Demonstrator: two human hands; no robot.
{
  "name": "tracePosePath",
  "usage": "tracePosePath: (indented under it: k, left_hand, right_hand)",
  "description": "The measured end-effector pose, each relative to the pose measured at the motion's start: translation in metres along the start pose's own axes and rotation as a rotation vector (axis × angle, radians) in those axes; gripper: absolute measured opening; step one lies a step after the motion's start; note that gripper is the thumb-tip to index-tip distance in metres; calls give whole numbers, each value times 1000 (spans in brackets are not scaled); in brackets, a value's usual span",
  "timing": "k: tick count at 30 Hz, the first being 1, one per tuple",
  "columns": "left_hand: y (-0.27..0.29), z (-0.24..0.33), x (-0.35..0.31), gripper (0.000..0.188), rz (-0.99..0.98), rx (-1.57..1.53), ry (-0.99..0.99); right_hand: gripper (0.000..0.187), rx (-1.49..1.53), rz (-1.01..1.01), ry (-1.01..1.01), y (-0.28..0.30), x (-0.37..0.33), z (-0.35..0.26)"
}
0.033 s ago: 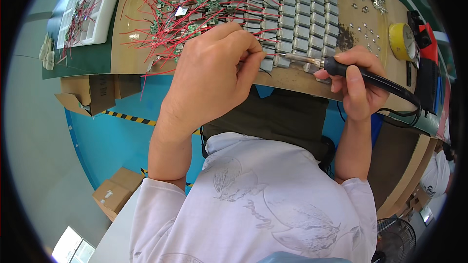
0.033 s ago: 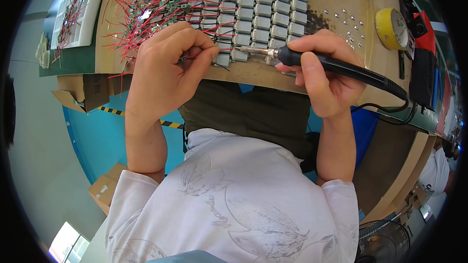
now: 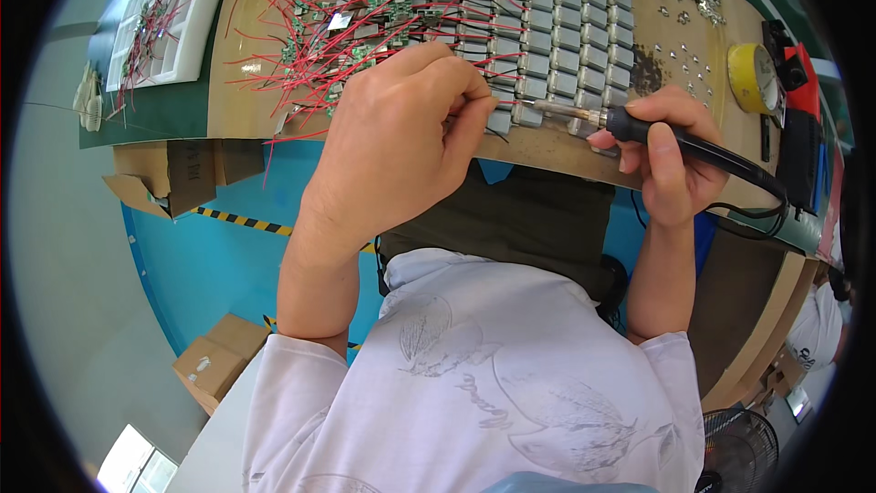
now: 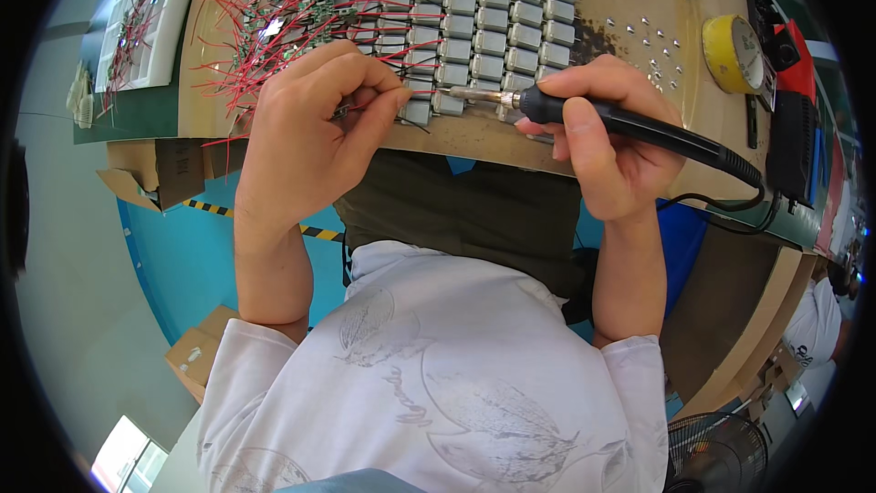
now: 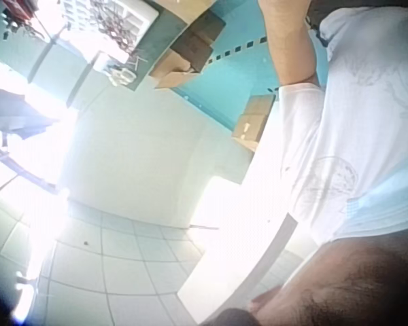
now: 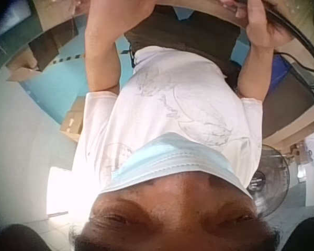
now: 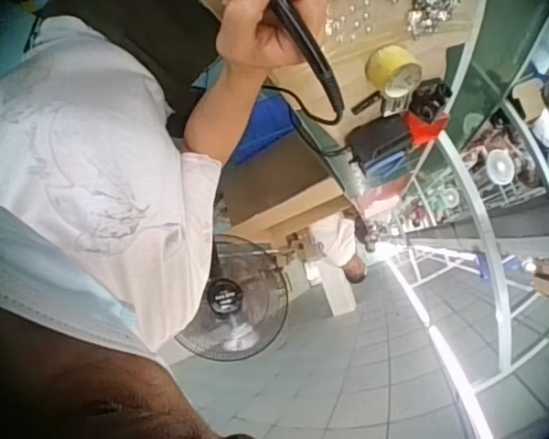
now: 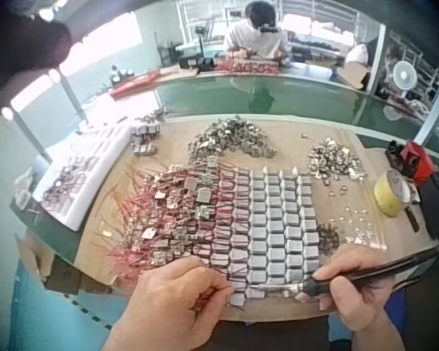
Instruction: Soldering wires to electronic components on an assembly line.
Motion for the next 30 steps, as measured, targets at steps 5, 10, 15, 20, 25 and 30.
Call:
tracePosePath:
  k: [5, 10, 15, 20, 25, 30]
  left_hand:
    - [0, -1, 0, 6, 4, 7, -2]
    - [0, 0, 0, 7, 12, 9, -37]
    - [0, 0, 0, 7, 4, 16, -33]
    - [1, -1, -1, 7, 2, 4, -40]
    - [1, -1, -1, 7, 1, -8, -39]
    - [0, -1, 0, 6, -9, -10, -28]
  right_hand:
    - [17, 7, 13, -7, -1, 0, 0]
    - [18, 0, 1, 4, -1, 0, 0]
    - [18, 6, 2, -3, -1, 0, -1]
    - [18, 6, 7, -7, -1, 0, 0]
    - [17, 4, 11, -10, -3, 0, -1]
    - [18, 11, 26, -14, -1, 0, 0]
Point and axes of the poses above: each hand's wrist, its own x-axis towards the middle knuckle, its own y-axis out of the back of the hand, z = x × y, the point moved 3 cm from there along x, towards the middle knuckle, and after that the axes turned 9 degrees about x, right-handed, at the moved point
